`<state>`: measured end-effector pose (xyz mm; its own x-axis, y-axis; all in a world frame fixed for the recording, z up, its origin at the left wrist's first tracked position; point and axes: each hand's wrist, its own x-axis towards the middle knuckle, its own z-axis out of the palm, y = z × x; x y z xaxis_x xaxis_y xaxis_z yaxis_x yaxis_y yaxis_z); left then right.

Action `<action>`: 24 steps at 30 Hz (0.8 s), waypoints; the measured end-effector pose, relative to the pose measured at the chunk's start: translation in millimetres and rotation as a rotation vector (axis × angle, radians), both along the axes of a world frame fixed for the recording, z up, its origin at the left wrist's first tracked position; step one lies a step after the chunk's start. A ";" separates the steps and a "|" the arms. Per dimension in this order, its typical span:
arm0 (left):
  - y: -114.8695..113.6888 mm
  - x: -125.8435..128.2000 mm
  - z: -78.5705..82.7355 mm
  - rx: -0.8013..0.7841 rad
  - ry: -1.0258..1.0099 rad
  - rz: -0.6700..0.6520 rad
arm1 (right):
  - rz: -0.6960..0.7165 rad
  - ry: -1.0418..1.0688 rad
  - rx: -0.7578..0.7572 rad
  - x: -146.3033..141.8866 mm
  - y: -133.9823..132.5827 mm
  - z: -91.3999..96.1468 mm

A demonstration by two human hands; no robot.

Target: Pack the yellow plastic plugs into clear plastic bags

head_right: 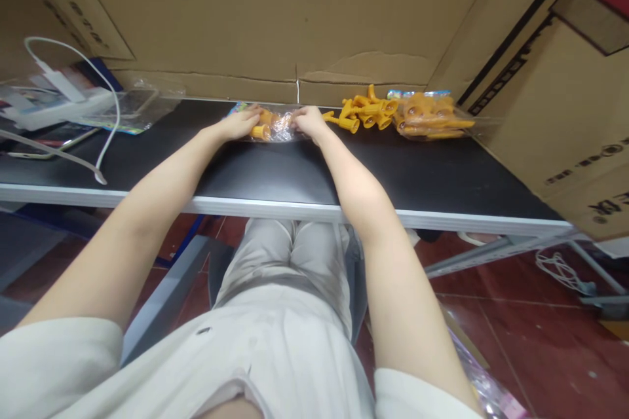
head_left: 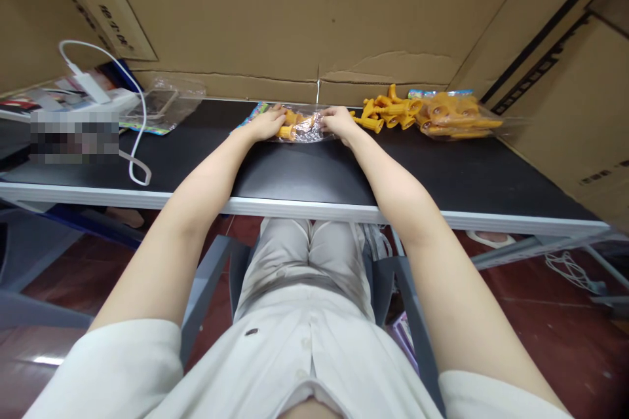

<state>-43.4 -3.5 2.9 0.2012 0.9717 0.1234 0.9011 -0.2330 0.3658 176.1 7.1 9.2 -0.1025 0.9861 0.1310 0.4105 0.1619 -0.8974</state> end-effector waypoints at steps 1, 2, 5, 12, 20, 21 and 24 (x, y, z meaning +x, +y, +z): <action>1.1 -1.0 -0.7 -0.009 0.000 0.002 | -0.031 -0.166 0.094 6.2 1.5 2.3; 2.3 -2.5 -1.4 -0.013 -0.004 0.002 | -0.077 -0.338 0.180 13.4 3.5 4.4; 5.7 -8.7 -3.3 -0.021 -0.020 0.001 | -0.250 -0.661 0.282 37.1 11.3 8.6; 10.1 -24.4 -3.9 -0.026 -0.069 0.052 | -0.328 -0.739 0.159 64.2 13.0 18.3; 10.3 -32.3 -5.7 -0.003 -0.107 0.058 | 0.074 -0.854 0.164 53.9 3.0 16.8; 11.2 -32.8 -6.7 0.008 -0.122 0.054 | 0.078 -0.873 0.195 53.7 3.5 15.6; 13.9 -33.6 -9.6 0.049 -0.170 0.053 | -0.008 -0.948 0.243 56.2 6.7 14.2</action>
<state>-77.0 10.4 -6.6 0.1218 0.9725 0.1987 0.8386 -0.2079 0.5035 232.3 13.8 23.4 -0.2632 0.9442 0.1978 0.9463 0.2926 -0.1373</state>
